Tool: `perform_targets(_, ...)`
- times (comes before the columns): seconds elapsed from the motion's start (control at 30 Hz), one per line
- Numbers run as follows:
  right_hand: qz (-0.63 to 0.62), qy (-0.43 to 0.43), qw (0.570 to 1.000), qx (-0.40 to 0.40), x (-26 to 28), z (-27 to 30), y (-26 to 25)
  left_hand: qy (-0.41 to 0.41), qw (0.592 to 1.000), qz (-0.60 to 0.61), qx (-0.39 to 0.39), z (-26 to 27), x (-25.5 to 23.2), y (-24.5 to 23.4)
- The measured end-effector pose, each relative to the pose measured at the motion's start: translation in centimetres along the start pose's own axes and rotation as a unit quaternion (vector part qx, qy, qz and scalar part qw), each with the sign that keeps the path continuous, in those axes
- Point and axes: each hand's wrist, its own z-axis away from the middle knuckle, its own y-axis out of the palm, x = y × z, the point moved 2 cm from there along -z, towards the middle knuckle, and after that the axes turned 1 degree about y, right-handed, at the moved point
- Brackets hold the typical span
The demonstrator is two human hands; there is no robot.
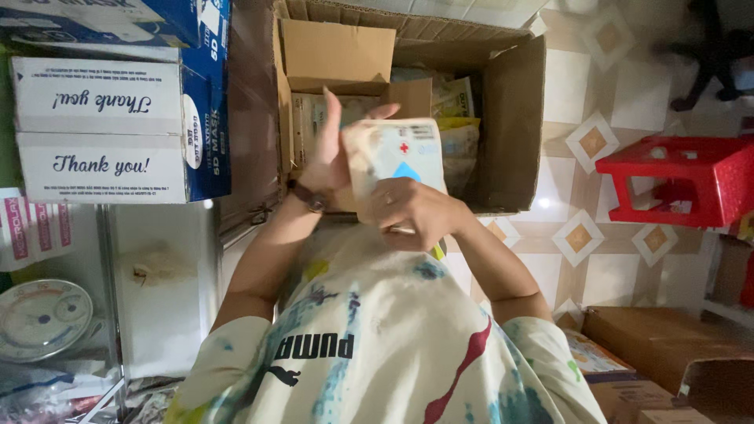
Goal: The person packs small yellow and white packages of face masks into a cardboard box. They arrange the items by hand, place a thank you card on top, and close the box flaps.
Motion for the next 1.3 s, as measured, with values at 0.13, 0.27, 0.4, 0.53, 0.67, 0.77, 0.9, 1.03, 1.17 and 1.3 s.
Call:
perform_targets(0.13,0.125,0.064,0.989,0.049,0.5,-1.0,0.3,0.027,0.971,-0.224,-0.085,2.1,-2.7,-3.0)
perform_targets(0.27,0.119,0.129,0.982,-0.067,-1.0,1.2,-1.1,0.143,0.874,-0.419,-0.200,4.4,-4.5,-4.1)
perform_targets(0.4,0.241,0.257,0.899,-0.261,-6.2,2.4,-3.0,0.265,0.819,-0.452,-0.236,6.5,-5.3,-2.8)
perform_targets(0.53,0.166,0.273,0.907,-0.274,-12.0,2.3,-4.6,0.270,0.888,-0.325,-0.182,5.9,-5.2,-2.0)
perform_targets(0.67,0.107,0.312,0.916,-0.229,-16.5,1.6,-6.1,0.292,0.815,-0.449,-0.223,6.3,-5.9,-1.8)
perform_targets(0.77,0.137,0.253,0.919,-0.270,-18.3,1.0,-7.7,0.367,0.718,-0.538,-0.245,7.4,-7.1,-2.2)
perform_targets(0.9,0.225,0.252,0.899,-0.277,-21.2,-0.1,-8.6,0.348,0.382,-0.795,-0.319,9.3,-7.9,-3.4)
perform_targets(1.03,0.290,0.188,0.918,-0.192,-25.4,-1.4,-6.0,0.290,0.358,-0.828,-0.320,10.4,-7.3,-5.3)
perform_targets(1.17,0.337,0.234,0.905,-0.113,-30.8,-1.7,-2.3,0.158,0.408,-0.789,-0.430,11.1,-6.8,-7.1)
perform_targets(1.3,0.492,0.358,0.772,0.185,-35.3,-1.9,0.5,0.199,0.396,-0.798,-0.408,11.1,-7.0,-7.4)
